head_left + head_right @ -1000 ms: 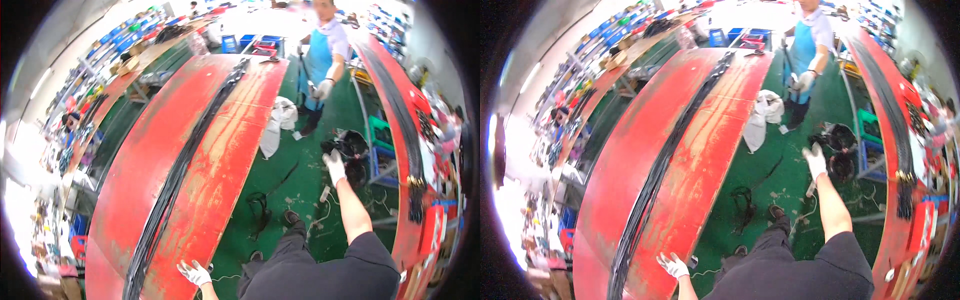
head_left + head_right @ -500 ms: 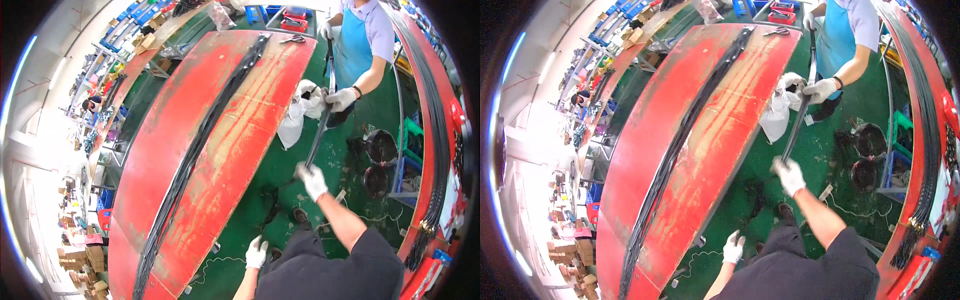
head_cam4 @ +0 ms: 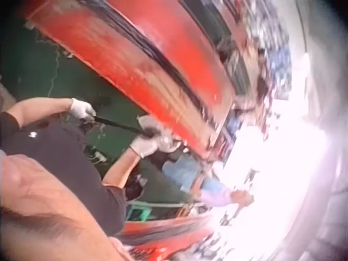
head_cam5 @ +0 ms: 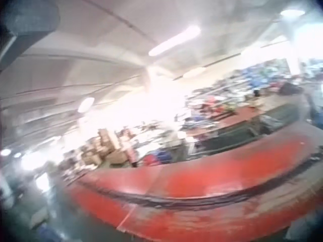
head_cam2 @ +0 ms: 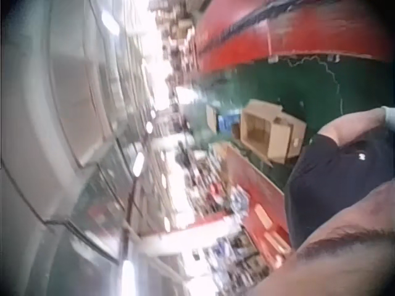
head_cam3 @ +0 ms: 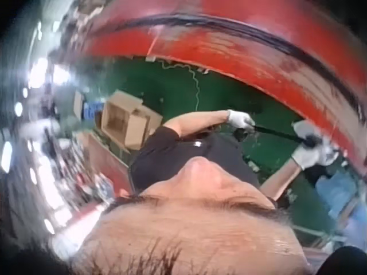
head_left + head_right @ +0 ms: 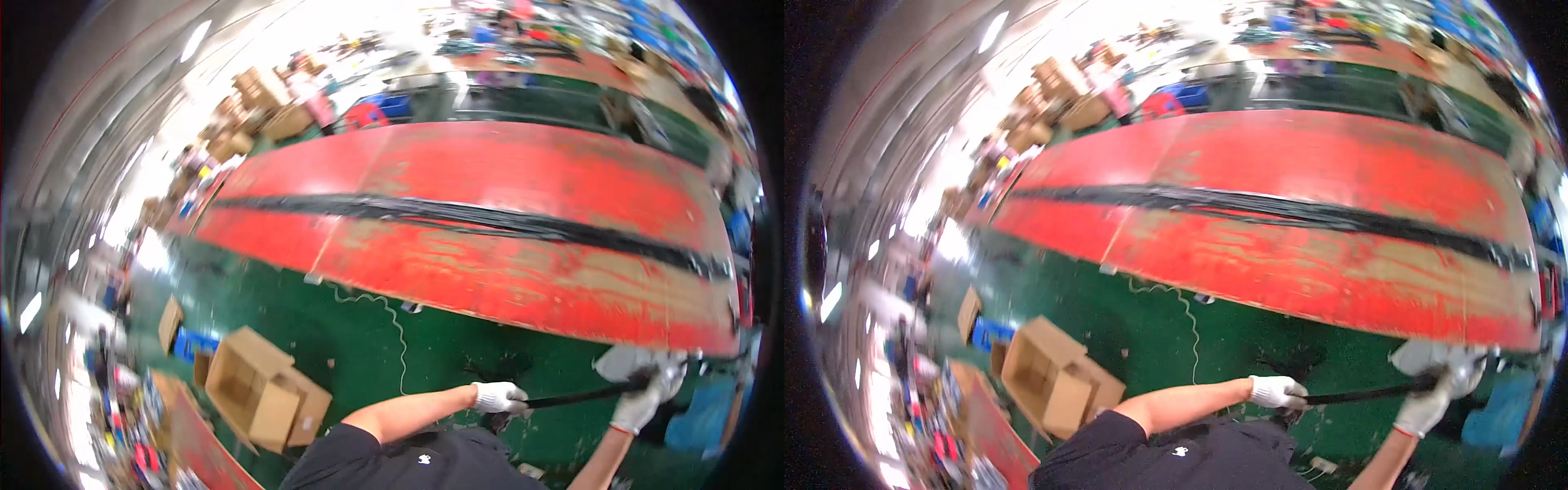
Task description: Sort and arrange thin black metal or plastic strips on a large red workbench in a fabrication facility.
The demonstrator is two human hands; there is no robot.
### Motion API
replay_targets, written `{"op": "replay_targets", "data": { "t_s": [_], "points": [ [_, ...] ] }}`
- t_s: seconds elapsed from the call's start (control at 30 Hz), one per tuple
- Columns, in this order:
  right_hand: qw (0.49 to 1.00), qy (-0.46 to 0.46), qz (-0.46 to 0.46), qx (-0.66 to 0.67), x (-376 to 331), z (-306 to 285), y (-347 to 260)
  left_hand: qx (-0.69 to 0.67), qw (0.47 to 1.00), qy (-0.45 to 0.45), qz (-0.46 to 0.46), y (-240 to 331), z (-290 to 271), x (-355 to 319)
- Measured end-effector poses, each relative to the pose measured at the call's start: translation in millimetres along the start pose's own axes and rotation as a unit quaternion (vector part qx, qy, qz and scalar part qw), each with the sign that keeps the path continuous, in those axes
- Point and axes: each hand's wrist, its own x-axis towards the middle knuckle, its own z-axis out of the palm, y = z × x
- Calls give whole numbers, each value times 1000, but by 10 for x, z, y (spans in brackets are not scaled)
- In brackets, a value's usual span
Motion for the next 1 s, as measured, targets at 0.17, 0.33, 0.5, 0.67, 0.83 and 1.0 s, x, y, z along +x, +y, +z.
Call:
{"op": "replay_targets", "data": {
  "t_s": [0.17, 0.33, 0.5, 0.67, 0.83, 1.0],
  "points": [
    [999, 39, -30, 15, -295, 348, 498, -33, 990, 85, -104, -565, -593, -1561],
    [947, -191, 256, 7, -2380, 1296, 2413, -53, 988, 139, 25, -478, -1341, -2193],
    [905, -278, 320, 41, -3513, 2463, 3149, -124, 975, 167, 76, -481, -1957, -3123],
    [893, -421, 157, -41, -4266, 3590, 3155, -76, 977, 182, 76, -859, -2432, -4258],
    [886, -462, -37, -1, -3622, 4811, 2874, -146, 966, 197, 82, -1641, -2840, -5569],
    [984, -157, -78, 41, -3191, 6020, 2652, -222, 946, 230, 44, -2796, -3389, -6712]
  ]
}}
